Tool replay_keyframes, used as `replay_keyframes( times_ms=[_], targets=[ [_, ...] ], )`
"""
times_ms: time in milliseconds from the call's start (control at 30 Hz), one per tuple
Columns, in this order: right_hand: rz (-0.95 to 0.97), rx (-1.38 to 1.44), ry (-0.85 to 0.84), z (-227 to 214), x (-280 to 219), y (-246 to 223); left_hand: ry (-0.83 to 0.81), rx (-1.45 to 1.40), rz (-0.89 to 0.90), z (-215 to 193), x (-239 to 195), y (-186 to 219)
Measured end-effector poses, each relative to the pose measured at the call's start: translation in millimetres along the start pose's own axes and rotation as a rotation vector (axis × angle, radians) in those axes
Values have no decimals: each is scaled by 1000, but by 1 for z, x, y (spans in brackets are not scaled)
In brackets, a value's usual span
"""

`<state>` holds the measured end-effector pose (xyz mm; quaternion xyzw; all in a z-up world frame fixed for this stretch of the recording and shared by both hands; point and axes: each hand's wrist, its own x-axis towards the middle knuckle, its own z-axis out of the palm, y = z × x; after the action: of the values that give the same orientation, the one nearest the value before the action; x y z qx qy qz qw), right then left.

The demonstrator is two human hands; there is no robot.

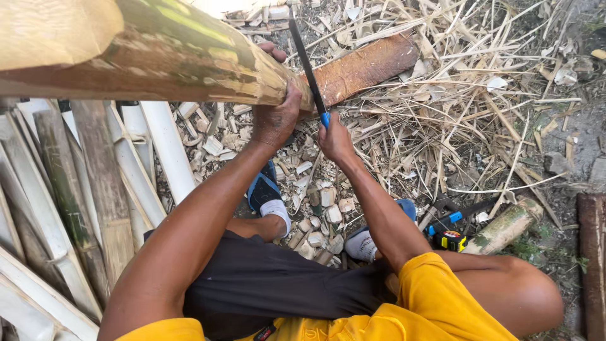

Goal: The person sits on the ground and uses a hand saw to split long bamboo poles into smaller planks. The person holds the bamboo pole steady with one hand and saws through it with the other, repeating the process for multiple poles.

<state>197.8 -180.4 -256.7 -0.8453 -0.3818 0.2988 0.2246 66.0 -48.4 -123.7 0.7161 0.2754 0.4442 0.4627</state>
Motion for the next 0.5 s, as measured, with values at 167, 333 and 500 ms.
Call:
replay_keyframes(
  times_ms=[167, 333, 500],
  targets=[
    [-97, 214, 41, -76, -22, -62, 22, -143, -6, -2, 6, -6],
    [-602, 542, 451, -143, -48, -108, 19, -144, 33, -7, 1, -8],
    [-349, 461, 413, -47, -23, -56, 22, -168, 16, -4, 0, -6]
  ],
)
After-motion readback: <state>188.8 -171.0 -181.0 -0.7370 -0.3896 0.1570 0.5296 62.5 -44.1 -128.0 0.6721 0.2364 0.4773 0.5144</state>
